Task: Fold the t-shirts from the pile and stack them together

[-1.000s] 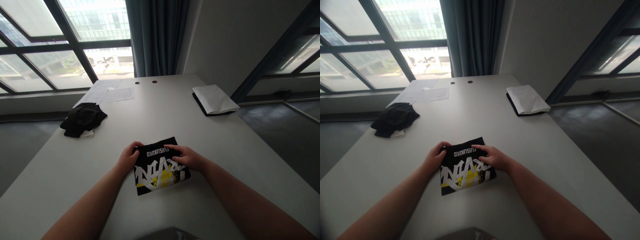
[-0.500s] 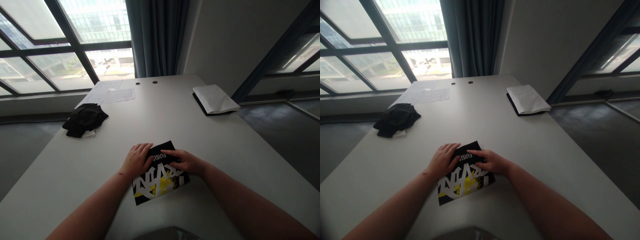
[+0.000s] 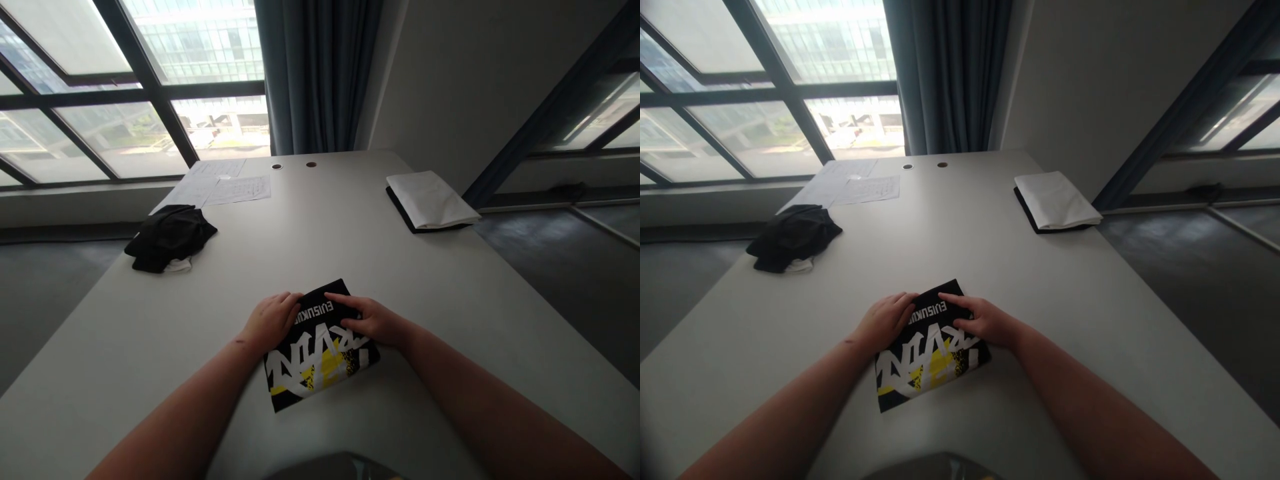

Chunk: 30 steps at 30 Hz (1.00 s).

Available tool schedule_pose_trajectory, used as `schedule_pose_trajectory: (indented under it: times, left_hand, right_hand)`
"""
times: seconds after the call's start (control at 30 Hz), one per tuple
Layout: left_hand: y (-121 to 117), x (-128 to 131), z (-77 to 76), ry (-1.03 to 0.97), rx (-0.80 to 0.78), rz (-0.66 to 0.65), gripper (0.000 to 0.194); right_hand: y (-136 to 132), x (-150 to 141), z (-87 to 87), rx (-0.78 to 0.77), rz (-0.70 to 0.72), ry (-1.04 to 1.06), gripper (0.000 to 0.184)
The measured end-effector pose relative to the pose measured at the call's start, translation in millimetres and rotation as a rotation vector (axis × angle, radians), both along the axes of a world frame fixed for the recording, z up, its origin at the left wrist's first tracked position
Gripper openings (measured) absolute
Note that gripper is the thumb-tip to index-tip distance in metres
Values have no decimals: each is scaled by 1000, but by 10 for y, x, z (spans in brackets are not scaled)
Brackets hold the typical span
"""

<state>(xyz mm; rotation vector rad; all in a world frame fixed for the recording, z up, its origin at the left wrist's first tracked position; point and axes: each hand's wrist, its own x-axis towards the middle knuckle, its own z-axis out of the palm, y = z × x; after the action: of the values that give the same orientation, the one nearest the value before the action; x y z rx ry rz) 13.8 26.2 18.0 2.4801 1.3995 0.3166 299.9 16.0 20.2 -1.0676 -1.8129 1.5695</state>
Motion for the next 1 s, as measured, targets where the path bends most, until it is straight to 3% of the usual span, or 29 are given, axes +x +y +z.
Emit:
schedule_pose_trajectory:
  times: [0.2, 0.4, 0.6, 0.8, 1.0]
  left_hand:
    - [15, 2, -26, -29, -27, 19, 34]
    - [23, -22, -57, -51, -34, 35, 34]
    - [37, -37, -61, -68, -54, 49, 35]
    - [41, -52, -37, -62, -57, 4, 42]
    - [35, -52, -40, -63, -41, 10, 40]
  right_hand:
    - [8, 17, 30, -36, 30, -6, 68]
    - [61, 135, 129, -131, 282, 6, 66]
    - [37, 60, 70, -45, 122, -38, 59]
    - [12, 45, 27, -89, 53, 0, 71]
    - [51, 89, 80, -113, 217, 10, 82]
